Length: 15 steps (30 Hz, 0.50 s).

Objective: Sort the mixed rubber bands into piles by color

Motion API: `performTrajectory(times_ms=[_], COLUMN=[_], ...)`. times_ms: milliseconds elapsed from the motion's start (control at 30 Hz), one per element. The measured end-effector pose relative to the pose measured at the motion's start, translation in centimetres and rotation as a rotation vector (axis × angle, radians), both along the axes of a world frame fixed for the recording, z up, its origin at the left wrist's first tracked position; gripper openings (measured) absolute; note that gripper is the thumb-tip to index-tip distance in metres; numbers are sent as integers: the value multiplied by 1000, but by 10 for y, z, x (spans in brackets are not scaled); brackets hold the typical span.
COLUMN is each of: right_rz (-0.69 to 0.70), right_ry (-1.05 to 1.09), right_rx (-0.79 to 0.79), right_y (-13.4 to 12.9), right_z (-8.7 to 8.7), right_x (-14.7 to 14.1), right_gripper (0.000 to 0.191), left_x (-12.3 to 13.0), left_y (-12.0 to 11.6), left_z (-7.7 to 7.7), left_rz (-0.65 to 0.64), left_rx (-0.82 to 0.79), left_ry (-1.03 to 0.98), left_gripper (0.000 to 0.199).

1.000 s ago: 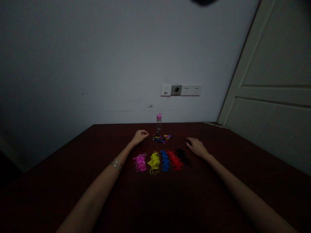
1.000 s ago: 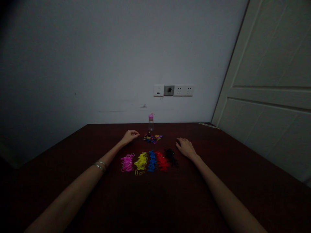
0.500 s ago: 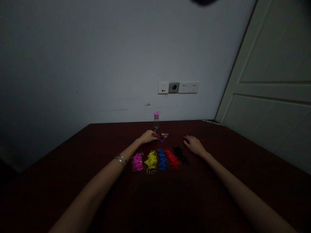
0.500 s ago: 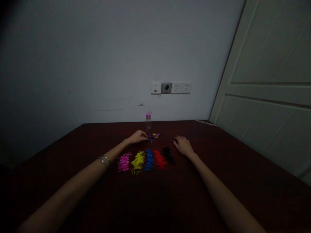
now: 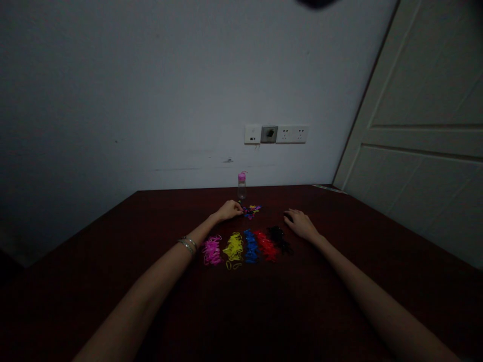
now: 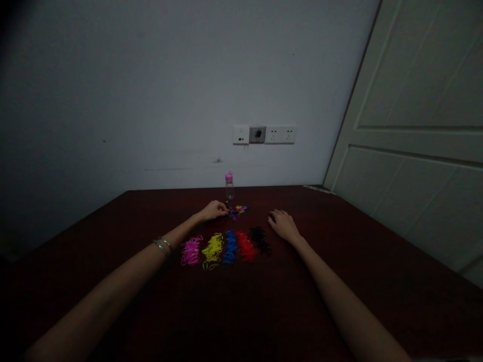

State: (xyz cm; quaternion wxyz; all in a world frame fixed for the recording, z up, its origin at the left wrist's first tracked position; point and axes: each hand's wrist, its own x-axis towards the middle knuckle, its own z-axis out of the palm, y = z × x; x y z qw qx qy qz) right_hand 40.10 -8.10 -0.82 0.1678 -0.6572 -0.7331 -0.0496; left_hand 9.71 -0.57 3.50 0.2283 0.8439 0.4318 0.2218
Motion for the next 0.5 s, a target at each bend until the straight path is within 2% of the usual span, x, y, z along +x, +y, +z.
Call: performTrajectory(times_ms=[200, 500], right_rz=[6, 21], right_ry=[2, -19], right_rx=[15, 31], right_y=[-2, -3], right_z=[2, 3], right_x=[0, 1], right_gripper=[42, 42], left_x=[-2, 6], left_y=[-3, -20], left_z=[6, 19], left_rz=[45, 19], left_rx=[-10, -198], left_ry=[-154, -353], left_gripper=[20, 20])
